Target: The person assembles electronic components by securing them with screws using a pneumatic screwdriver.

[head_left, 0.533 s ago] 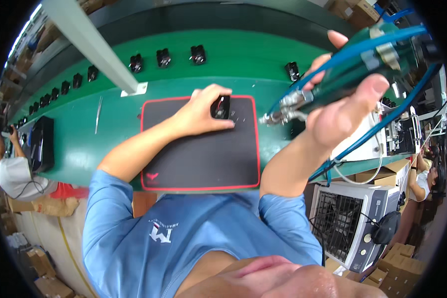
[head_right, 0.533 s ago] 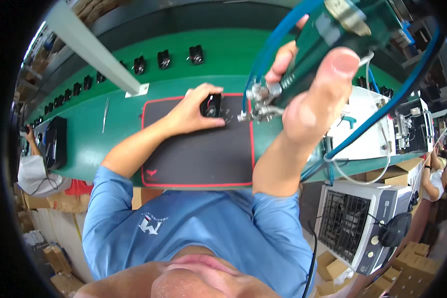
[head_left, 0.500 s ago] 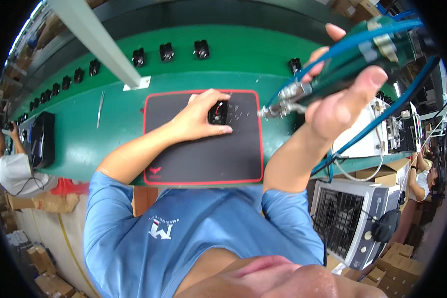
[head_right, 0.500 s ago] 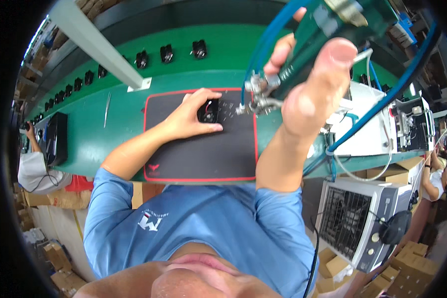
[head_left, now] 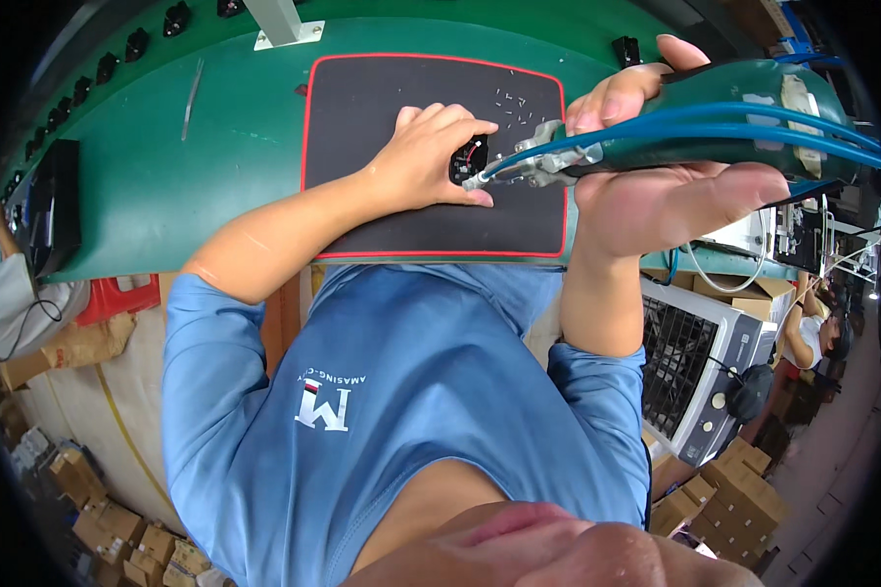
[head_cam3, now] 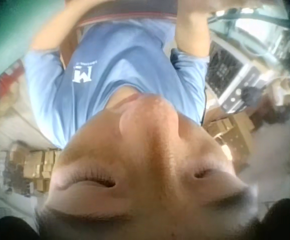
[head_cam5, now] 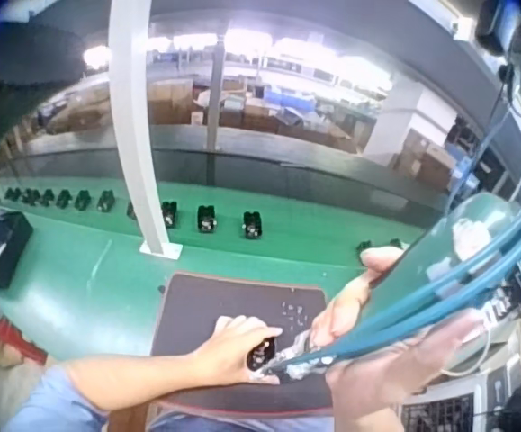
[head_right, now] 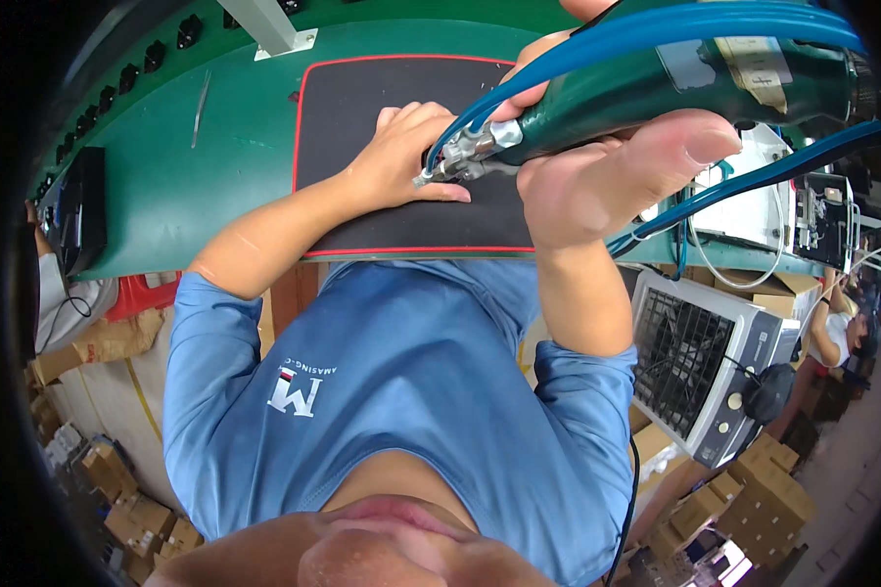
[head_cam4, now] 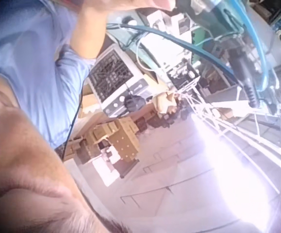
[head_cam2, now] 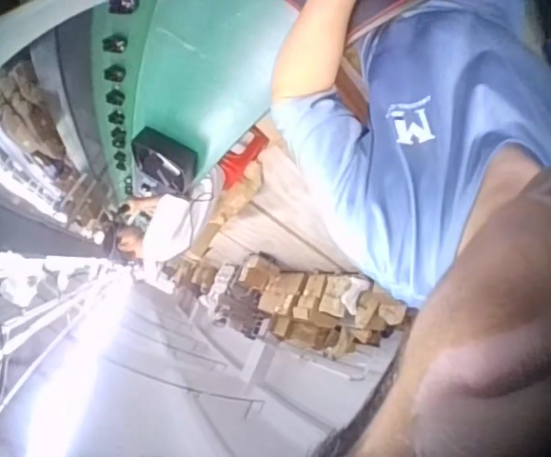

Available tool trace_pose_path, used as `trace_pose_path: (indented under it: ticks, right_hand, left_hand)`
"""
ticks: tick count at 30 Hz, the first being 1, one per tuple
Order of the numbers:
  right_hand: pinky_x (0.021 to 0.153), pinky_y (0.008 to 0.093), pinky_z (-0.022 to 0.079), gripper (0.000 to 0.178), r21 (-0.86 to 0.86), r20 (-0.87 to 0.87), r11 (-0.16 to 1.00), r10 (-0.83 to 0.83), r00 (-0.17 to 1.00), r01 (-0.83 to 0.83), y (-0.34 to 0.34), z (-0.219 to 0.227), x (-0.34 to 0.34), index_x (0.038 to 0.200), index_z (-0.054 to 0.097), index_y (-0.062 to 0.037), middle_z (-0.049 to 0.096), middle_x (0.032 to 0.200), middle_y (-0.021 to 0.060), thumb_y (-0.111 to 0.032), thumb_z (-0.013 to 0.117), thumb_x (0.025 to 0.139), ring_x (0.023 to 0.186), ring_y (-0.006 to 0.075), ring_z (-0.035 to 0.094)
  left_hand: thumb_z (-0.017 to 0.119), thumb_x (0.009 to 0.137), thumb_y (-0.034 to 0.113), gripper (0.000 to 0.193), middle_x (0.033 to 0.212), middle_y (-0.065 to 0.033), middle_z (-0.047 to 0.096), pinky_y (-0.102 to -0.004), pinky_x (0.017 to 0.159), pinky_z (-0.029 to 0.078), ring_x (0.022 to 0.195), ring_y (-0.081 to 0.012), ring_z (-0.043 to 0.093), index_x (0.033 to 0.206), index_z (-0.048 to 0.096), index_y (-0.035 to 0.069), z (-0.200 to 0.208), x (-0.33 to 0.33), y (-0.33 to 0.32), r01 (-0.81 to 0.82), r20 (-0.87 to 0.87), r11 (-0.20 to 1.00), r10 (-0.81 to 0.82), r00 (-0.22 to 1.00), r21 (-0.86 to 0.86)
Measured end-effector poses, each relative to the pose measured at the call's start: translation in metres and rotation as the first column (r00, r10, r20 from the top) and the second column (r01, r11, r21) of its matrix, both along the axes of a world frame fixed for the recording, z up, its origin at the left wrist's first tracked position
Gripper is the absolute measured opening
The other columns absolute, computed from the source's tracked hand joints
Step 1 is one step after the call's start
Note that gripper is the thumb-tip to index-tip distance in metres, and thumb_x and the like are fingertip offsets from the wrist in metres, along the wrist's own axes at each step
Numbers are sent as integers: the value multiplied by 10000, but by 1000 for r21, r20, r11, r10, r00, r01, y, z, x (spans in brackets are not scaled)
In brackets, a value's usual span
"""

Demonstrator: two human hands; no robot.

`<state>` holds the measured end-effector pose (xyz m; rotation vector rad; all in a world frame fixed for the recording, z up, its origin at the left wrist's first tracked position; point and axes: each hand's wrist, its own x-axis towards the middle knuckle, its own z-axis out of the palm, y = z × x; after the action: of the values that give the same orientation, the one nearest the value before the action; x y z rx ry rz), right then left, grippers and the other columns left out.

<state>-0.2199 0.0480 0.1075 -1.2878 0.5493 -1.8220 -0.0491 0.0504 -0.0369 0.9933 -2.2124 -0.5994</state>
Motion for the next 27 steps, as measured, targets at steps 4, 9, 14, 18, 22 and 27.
trace_pose_path:
  ticks: [4,9,14,18,22,27]
  right_hand:
    - [495,328,510,1114,-11,-30,999,-52,998,51,4,-4,1,1223,557,87,605,689,123,-923,274,849,522,208,579]
    - [493,314,502,1104,-71,2,995,67,998,-67,3,-12,-2,1196,574,76,594,671,111,-922,252,854,509,193,556]
    - [501,308,501,1099,-48,10,996,72,997,-72,1,-15,-2,1187,585,64,594,670,108,-926,250,850,512,189,552]
    - [518,314,509,1078,-50,6,995,85,996,-85,2,-19,-3,1190,592,42,601,676,107,-924,256,851,532,189,566]
    - [526,317,514,1069,-36,17,988,150,988,-150,3,-17,-3,1208,592,25,607,681,103,-925,260,848,556,193,581]
    - [553,325,522,1146,-158,-25,914,374,927,-374,-8,12,-14,1299,546,47,624,768,115,-957,303,802,605,201,596]
  left_hand:
    - [898,653,508,836,1134,-47,595,-403,905,334,1079,-259,550,1333,598,126,-2,-2,2,2,-15,1000,-2,1000,19]
    - [890,659,529,843,1143,-50,599,-403,912,335,1087,-262,550,1339,599,125,0,-3,4,1,12,1000,-1,1000,31]
    - [885,666,537,832,1154,-53,606,-407,912,341,1090,-265,554,1331,605,121,-1,-3,3,11,3,999,-11,1000,50]
    - [885,667,539,816,1137,-56,608,-410,914,352,1091,-272,558,1311,616,116,1,-4,0,7,-19,998,-6,1000,58]
    - [892,675,511,786,1108,-49,602,-406,922,353,1087,-272,550,1299,618,119,0,-5,-3,24,-43,995,-20,999,101]
    - [899,653,523,808,1126,-59,601,-412,924,352,1099,-283,552,1292,615,118,-3,-4,-4,17,-41,995,-13,999,96]
